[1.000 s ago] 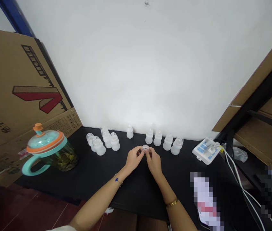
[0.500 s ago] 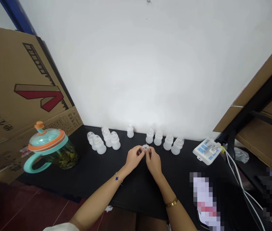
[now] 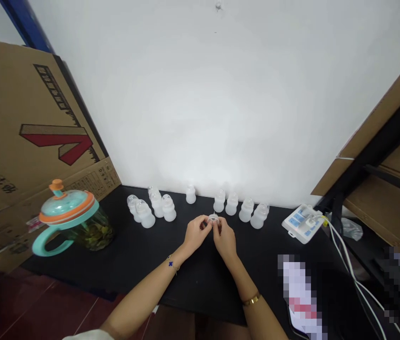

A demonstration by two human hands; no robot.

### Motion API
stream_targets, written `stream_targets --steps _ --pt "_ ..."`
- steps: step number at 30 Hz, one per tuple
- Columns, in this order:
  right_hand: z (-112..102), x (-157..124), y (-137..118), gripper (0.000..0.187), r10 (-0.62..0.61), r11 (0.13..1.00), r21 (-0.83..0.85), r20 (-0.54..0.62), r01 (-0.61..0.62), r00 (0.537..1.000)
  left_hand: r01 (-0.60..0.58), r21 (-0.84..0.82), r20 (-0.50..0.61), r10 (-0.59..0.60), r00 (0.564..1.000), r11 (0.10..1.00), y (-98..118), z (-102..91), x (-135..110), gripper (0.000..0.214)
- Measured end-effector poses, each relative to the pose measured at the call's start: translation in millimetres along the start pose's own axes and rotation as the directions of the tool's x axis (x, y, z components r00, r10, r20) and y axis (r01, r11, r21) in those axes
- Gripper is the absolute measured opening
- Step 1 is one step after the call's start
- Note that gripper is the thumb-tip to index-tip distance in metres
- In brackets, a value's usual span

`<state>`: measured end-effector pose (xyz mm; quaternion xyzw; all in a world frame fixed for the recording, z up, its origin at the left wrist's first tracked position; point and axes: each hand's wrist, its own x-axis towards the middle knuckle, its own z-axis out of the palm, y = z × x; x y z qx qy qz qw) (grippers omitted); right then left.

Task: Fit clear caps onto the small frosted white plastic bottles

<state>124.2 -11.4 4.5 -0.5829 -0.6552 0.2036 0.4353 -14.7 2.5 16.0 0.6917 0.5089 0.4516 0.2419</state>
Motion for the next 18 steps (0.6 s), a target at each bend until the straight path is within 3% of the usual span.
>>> stream_targets --steps 18 --pt "-2.6 -0.3 -5.5 0.043 0.067 0.984 0.161 0.049 -0.074 0.997 -0.053 0.005 -0.008 0.053 0.999 0.999 -2.7 -0.6 0.0 0.02"
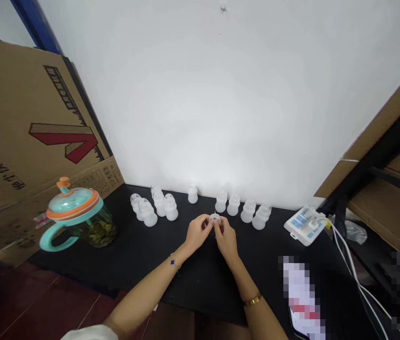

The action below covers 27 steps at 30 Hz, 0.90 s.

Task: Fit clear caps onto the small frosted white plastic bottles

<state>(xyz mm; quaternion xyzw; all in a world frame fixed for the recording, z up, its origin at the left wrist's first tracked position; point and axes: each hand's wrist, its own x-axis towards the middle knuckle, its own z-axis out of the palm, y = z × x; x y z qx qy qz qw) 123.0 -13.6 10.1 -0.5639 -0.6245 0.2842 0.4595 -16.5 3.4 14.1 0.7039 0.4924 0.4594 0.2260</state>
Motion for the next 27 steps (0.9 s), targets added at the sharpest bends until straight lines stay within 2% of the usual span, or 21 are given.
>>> stream_targets --steps 4,13,27 --pt "0.3 0.6 -0.4 0.042 -0.002 1.0 -0.026 0.022 0.002 1.0 0.005 -0.003 -0.005 -0.005 1.0 1.0 0.5 0.3 -0.3 0.02" --pt "1.9 -0.5 -0.2 0.04 -0.03 0.996 -0.082 -0.007 0.029 1.0 0.02 0.001 -0.01 -0.02 1.0 1.0 -0.9 1.6 0.3 0.019" --pt "3.0 -0.3 2.7 0.039 -0.03 0.996 -0.088 -0.005 0.029 1.0 0.041 0.003 0.001 -0.041 0.999 0.999 -1.0 2.1 -0.1 0.017"
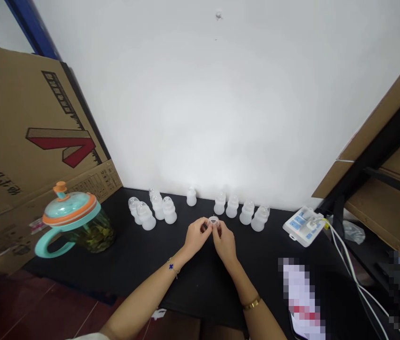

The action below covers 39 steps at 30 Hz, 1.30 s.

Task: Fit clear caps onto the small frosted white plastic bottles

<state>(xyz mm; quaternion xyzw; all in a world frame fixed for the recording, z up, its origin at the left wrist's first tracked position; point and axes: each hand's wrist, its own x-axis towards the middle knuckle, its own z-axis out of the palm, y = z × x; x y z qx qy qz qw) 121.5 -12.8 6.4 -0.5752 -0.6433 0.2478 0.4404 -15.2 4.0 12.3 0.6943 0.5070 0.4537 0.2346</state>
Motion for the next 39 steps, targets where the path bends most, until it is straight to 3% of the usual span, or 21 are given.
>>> stream_targets --steps 39 --pt "-2.9 0.3 -2.0 0.04 -0.041 0.997 -0.068 -0.02 0.04 0.999 0.034 -0.014 0.012 -0.034 0.999 0.999 3.7 -3.0 0.2 0.018"
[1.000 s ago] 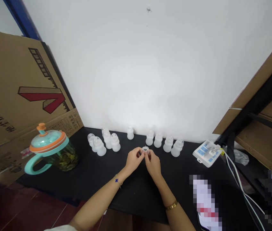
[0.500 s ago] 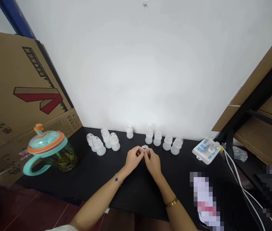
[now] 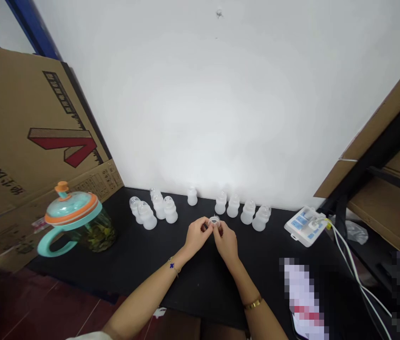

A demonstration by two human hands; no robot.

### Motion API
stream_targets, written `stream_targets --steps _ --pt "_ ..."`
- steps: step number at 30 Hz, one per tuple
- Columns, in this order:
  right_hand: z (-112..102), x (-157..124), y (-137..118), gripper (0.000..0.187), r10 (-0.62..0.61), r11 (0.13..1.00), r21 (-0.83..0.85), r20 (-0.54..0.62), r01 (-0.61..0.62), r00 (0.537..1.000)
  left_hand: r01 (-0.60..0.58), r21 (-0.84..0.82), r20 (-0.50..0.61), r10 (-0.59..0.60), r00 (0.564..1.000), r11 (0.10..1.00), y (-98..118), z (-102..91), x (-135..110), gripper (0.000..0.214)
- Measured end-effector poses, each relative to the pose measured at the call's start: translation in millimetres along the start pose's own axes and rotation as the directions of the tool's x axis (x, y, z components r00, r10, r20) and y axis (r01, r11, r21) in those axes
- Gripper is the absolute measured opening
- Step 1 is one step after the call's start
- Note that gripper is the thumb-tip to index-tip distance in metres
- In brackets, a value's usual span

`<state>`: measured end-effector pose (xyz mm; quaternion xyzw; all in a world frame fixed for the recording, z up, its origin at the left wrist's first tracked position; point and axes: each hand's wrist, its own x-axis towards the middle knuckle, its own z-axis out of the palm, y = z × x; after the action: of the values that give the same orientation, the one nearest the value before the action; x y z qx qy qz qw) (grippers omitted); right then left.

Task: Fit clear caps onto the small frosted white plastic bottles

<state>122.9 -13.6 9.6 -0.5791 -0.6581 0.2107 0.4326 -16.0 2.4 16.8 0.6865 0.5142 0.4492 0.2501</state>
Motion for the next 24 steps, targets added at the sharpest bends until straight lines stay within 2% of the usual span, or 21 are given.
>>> stream_targets --steps 14,24 --pt "-0.6 0.0 -0.9 0.044 -0.014 1.0 -0.021 -0.01 0.013 1.0 -0.015 -0.001 -0.003 0.015 1.0 1.0 -0.2 0.0 0.3 0.017" --pt "-1.8 -1.3 -1.8 0.04 0.001 0.998 -0.059 0.001 -0.001 1.0 -0.029 0.013 -0.01 0.029 1.0 0.999 -2.1 2.2 -0.5 0.017"
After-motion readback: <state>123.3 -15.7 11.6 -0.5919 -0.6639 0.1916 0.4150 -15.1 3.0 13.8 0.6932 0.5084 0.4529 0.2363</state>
